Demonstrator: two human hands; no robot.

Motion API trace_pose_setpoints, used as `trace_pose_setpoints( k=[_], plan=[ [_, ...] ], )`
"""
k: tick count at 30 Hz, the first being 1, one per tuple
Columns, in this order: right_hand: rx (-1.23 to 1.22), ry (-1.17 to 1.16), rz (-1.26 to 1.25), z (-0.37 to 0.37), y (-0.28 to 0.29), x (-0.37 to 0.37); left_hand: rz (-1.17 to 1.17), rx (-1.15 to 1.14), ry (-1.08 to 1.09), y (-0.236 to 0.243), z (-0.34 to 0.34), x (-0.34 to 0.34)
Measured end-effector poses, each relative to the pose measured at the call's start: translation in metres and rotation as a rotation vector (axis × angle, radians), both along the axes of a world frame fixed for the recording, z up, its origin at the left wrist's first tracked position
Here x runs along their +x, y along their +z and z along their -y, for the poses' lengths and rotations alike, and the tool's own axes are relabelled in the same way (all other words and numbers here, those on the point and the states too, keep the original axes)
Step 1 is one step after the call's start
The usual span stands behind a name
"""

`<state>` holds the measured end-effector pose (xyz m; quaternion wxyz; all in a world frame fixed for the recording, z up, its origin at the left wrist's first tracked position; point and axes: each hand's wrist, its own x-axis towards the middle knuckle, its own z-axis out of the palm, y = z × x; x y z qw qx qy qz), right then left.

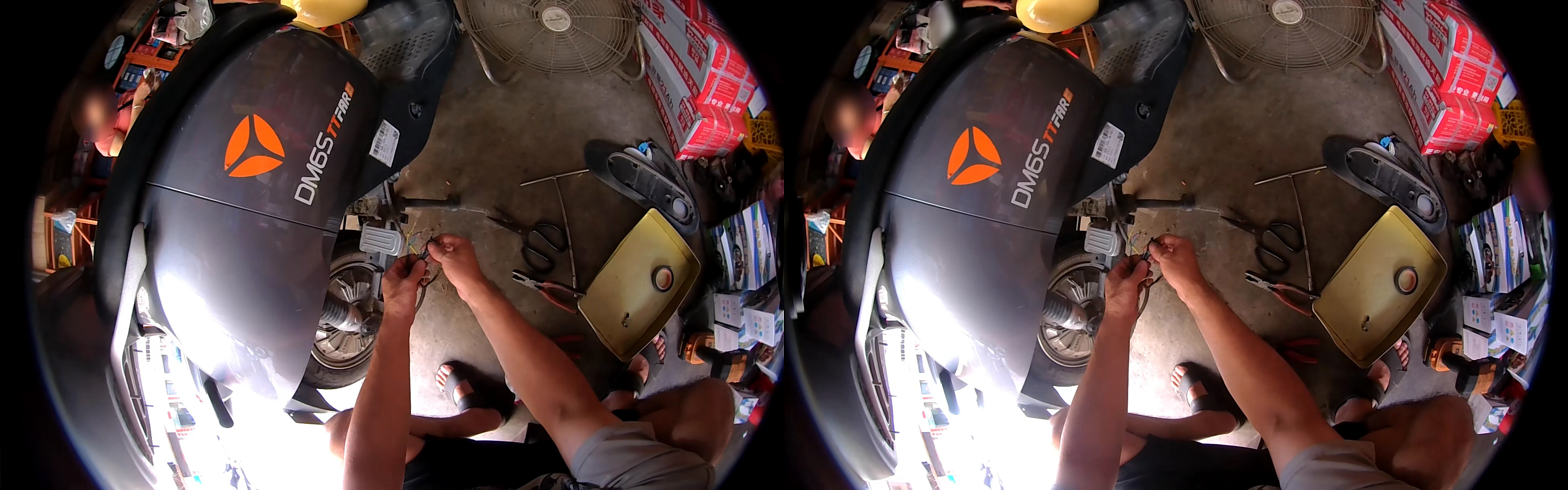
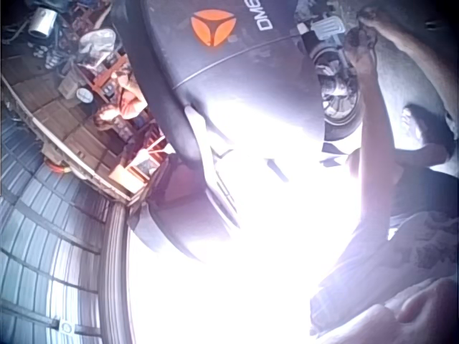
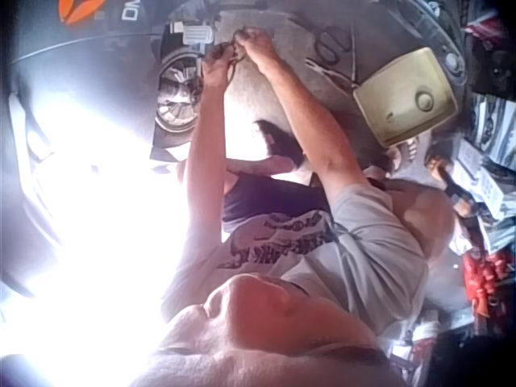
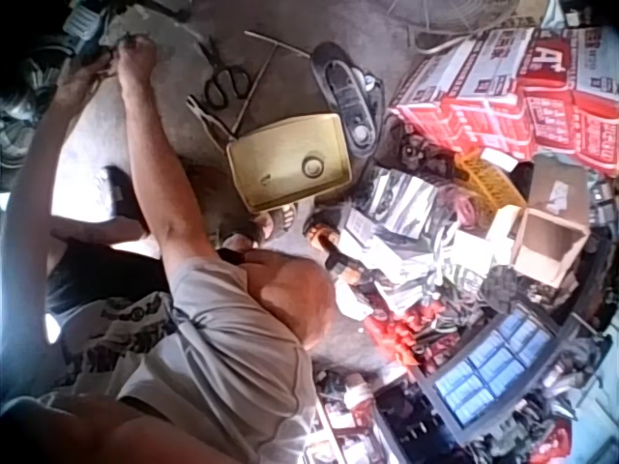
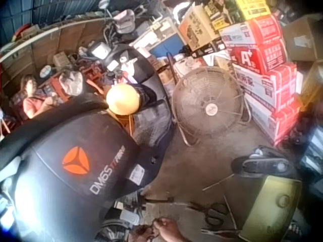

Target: The person sits on the floor in a workshop and works on the wiring of a scooter. They use pliers to strip and twist wires near the scooter's engine area.

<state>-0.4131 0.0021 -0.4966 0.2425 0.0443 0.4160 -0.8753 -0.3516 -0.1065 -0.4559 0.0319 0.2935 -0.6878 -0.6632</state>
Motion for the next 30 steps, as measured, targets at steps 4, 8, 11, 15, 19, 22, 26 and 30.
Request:
trace_pose_setpoints(
  k=[4, 8, 11, 15, 19, 22, 26, 30],
  plan=[
    [-0.017, -0.040, -0.111, 0.001, 0.001, 0.000, -0.019, 0.050, 0.014, -0.002, 0.001, -0.001],
    [-0.007, -0.036, -0.116, 0.005, -0.008, -0.011, -0.011, 0.124, -0.006, -0.002, 0.001, 0.000],
    [0.018, 0.004, -0.048, 0.009, -0.020, -0.014, -0.035, 0.154, -0.029, -0.003, -0.001, -0.002],
    [0.018, -0.034, 0.027, 0.016, -0.019, -0.012, -0.050, 0.120, 0.061, -0.001, -0.006, -0.002],
    [0.051, -0.037, 0.052, 0.021, -0.022, -0.009, -0.015, -0.189, 0.149, 0.000, -0.015, -0.010],
    [0.147, -0.065, -0.021, 0.025, -0.026, -0.008, -0.005, -0.518, 0.157, -0.008, -0.013, -0.014],
    [0.355, -0.154, -0.213, 0.024, -0.036, -0.014, 0.052, -0.887, 0.152, -0.007, -0.026, -0.022],
    [0.531, -0.093, -0.299, 0.014, -0.016, 0.001, 0.018, -0.896, 0.165, -0.004, -0.020, -0.014]
  ],
)
